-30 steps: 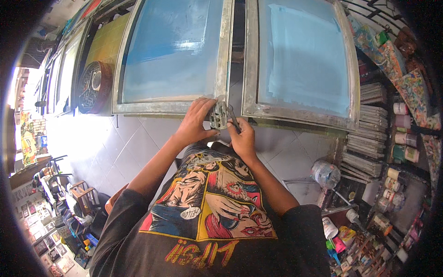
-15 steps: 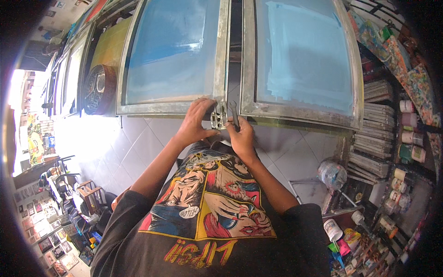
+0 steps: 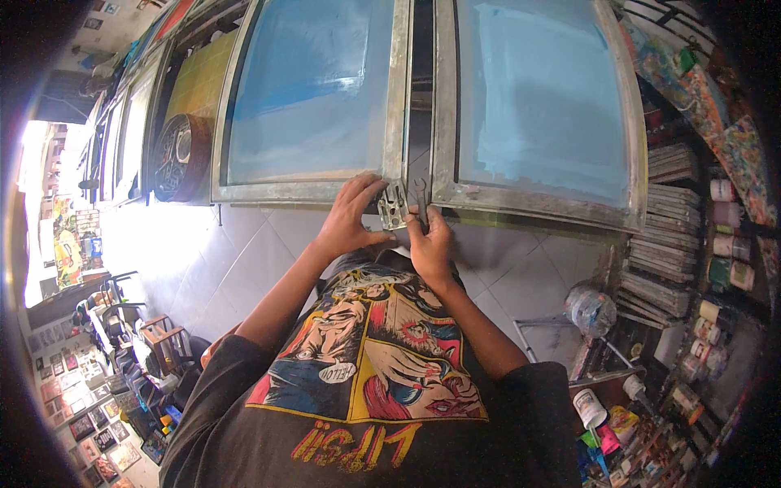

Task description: The person uses a wrench to tighten bolts on the corners of a screen frame. They lift the frame to inspect it, then place it back down to continue tightening the hardware. The person repeats this process, handling the frame and adjusting the bolts to secure the assembly.

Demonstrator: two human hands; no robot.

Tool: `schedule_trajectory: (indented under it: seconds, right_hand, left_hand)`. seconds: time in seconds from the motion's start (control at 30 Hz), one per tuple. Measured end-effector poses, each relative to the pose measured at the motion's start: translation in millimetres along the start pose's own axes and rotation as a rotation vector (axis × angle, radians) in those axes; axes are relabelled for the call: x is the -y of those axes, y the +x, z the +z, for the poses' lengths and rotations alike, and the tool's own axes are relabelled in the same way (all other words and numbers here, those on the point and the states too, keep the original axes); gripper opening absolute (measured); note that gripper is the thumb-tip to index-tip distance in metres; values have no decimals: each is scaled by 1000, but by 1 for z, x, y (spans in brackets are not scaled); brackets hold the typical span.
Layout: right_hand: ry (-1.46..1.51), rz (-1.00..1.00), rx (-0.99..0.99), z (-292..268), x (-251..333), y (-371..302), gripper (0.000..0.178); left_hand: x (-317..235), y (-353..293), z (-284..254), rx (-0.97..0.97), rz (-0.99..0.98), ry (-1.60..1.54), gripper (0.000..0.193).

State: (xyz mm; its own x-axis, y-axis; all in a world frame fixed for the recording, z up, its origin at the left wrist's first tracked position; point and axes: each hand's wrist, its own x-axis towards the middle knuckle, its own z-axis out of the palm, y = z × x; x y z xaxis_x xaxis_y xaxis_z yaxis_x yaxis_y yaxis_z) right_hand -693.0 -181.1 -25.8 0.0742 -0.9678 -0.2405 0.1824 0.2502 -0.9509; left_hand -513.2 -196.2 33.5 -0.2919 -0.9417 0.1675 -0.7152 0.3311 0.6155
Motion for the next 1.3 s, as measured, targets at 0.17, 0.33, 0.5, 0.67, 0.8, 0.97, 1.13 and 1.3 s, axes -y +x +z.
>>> schedule_trajectory:
  seconds: [0.17,0.33,0.5,0.67,0.8,0.97,1.13,1.3]
  right_hand:
    - [12,73,-22,4,3,-4,8]
    - [-21,17,-50,7,0,-7,8]
    - [-9,22,-56,8,-1,-9,8]
    - [8,15,-113,9,-4,-12,8]
    - [13,-60,-177,-2,-4,-15,9]
    - [-28,-88,-283,-24,-1,-19,12]
    - [-214,-169,-450,-36,12,-22,14]
    - [-298,-182,-551,-39,14,-24,14]
  left_hand:
    - [2,-1,2,-19,-14,-1,89]
    - [2,-2,2,-15,-36,13,88]
    - [4,-1,2,1,-20,20,88]
    - [1,2,3,23,-13,25,89]
    - [-11,9,15,17,23,40,90]
    - [-27,17,34,86,74,33,92]
    - [-39,26,44,142,148,36,88]
    - [-44,30,45,171,157,-20,88]
